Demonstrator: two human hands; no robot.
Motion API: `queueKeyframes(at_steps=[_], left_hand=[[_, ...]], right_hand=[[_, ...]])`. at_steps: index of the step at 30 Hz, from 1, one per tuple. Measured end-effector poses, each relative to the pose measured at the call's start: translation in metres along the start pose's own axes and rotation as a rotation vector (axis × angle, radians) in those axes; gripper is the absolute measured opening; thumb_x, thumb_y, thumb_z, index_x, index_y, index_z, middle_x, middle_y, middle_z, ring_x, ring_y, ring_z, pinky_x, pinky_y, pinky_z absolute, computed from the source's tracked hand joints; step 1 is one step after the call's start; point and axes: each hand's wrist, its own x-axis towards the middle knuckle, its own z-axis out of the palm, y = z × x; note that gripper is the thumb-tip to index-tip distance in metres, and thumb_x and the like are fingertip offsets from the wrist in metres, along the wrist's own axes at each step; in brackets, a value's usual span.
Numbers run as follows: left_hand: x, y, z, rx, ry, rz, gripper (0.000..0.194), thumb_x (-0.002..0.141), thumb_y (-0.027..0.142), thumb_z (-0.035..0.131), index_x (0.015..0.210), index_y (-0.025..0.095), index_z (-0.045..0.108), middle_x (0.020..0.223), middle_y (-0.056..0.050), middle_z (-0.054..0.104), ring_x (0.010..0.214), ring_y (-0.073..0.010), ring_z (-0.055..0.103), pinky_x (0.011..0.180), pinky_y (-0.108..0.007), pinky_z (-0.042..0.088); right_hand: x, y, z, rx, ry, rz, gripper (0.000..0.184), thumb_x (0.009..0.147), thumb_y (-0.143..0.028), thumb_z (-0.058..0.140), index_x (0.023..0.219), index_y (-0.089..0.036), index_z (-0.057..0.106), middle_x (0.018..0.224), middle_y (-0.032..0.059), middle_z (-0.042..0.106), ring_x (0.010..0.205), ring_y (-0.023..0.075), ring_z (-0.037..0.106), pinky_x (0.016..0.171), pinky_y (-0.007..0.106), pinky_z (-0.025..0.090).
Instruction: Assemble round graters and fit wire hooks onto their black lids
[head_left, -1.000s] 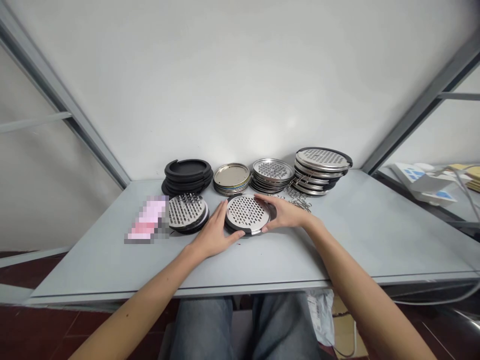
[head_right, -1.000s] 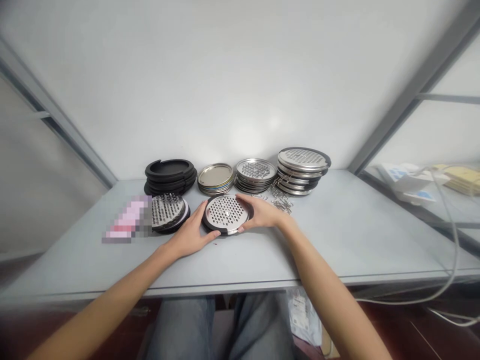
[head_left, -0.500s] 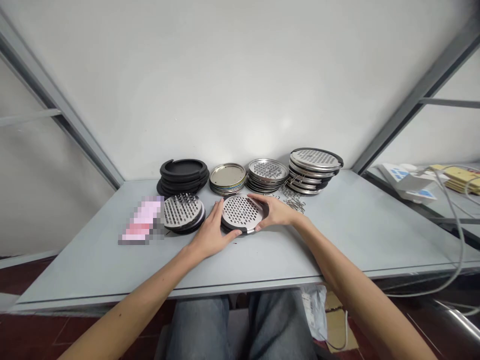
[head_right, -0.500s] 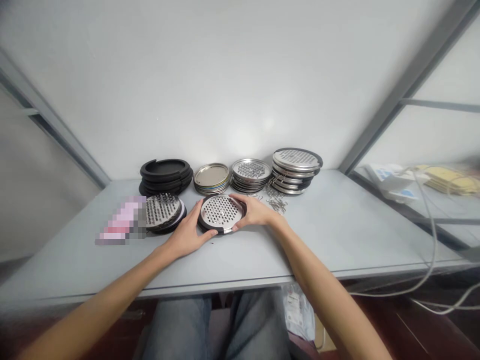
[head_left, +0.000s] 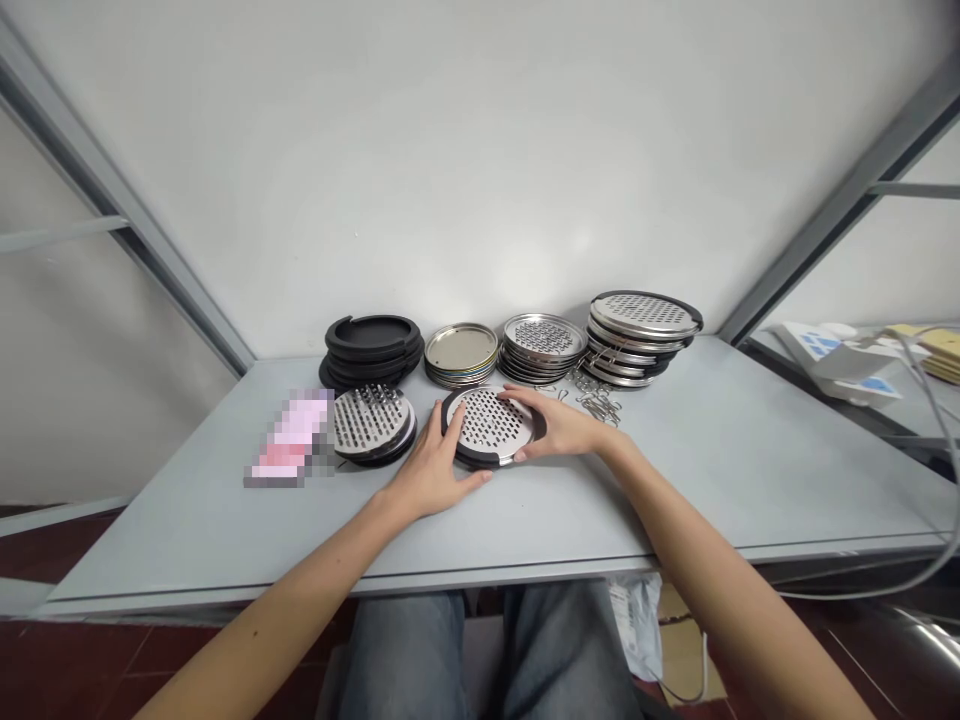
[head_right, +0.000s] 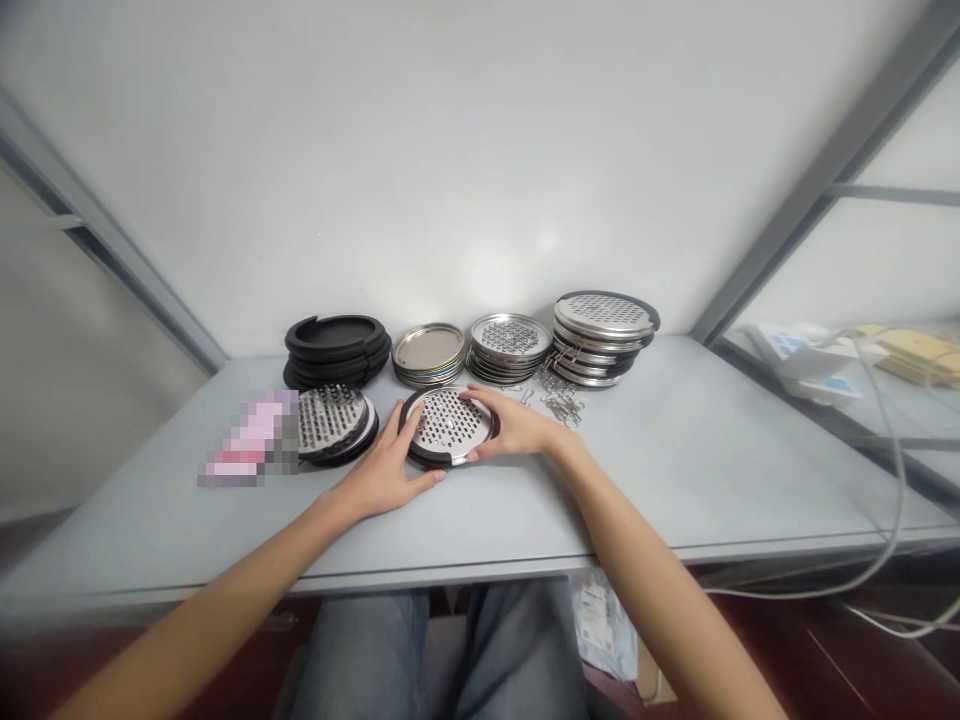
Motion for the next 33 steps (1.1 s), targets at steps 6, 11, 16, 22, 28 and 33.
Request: queueKeyframes(at_steps=[6, 11, 16, 22, 28, 33], left_hand=[[0.001, 0.001, -0.003, -0.022, 0.016, 0.012, 0.09, 0.081, 0.056, 0.06, 0.15, 0.024, 0.012, 0.157, -0.016, 0.003, 0.143, -0.0391, 0.011, 0.113, -0.053, 0.024], [0.002, 0.003, -0.007, -0.091, 0.037, 0.002, 0.075, 0.086, 0.055, 0.053, 0.147, 0.023, 0.024, 0.155, -0.016, 0.018, 0.142, -0.0345, 0.019, 0.112, -0.051, 0.026], [0.005, 0.004, -0.012, -0.218, 0.097, 0.084, 0.054, 0.091, 0.045, 0.049, 0.136, 0.018, 0.039, 0.138, -0.015, 0.047, 0.129, -0.0286, 0.044, 0.108, -0.045, 0.034], [0.005, 0.006, -0.014, -0.293, 0.088, 0.103, 0.049, 0.091, 0.044, 0.049, 0.131, 0.016, 0.042, 0.129, -0.014, 0.055, 0.119, -0.0269, 0.053, 0.102, -0.041, 0.04], [0.005, 0.004, -0.013, -0.323, 0.105, 0.087, 0.047, 0.094, 0.047, 0.042, 0.128, 0.015, 0.044, 0.124, -0.014, 0.058, 0.115, -0.0265, 0.055, 0.099, -0.04, 0.04], [0.005, 0.006, -0.014, -0.316, 0.108, 0.066, 0.05, 0.095, 0.048, 0.037, 0.13, 0.013, 0.044, 0.116, -0.013, 0.062, 0.104, -0.0262, 0.059, 0.091, -0.038, 0.043]], right_hand=[[-0.006, -0.01, -0.008, -0.047, -0.028, 0.006, 0.097, 0.062, -0.056, 0.076, 0.144, -0.022, 0.038, 0.154, 0.013, 0.027, 0.141, 0.035, 0.024, 0.115, 0.053, 0.023], [-0.01, -0.013, -0.018, -0.008, 0.02, -0.044, 0.094, 0.061, -0.051, 0.079, 0.142, -0.024, 0.041, 0.153, 0.0115, 0.03, 0.14, 0.034, 0.026, 0.115, 0.052, 0.024], [-0.008, -0.013, -0.022, 0.135, 0.176, -0.086, 0.08, 0.068, -0.041, 0.077, 0.139, -0.025, 0.044, 0.141, 0.0083, 0.048, 0.129, 0.0293, 0.046, 0.11, 0.047, 0.035], [-0.004, -0.016, -0.015, 0.142, 0.362, -0.124, 0.059, 0.071, -0.022, 0.072, 0.127, -0.023, 0.055, 0.124, 0.0068, 0.062, 0.112, 0.025, 0.059, 0.1, 0.041, 0.045], [-0.002, -0.017, -0.003, 0.002, 0.568, -0.206, 0.049, 0.074, -0.027, 0.071, 0.122, -0.022, 0.06, 0.119, 0.0077, 0.066, 0.108, 0.0241, 0.062, 0.096, 0.038, 0.048], [0.002, -0.022, 0.007, -0.02, 0.682, -0.196, 0.06, 0.076, -0.035, 0.072, 0.131, -0.021, 0.054, 0.127, 0.0108, 0.062, 0.113, 0.0263, 0.06, 0.099, 0.04, 0.048]])
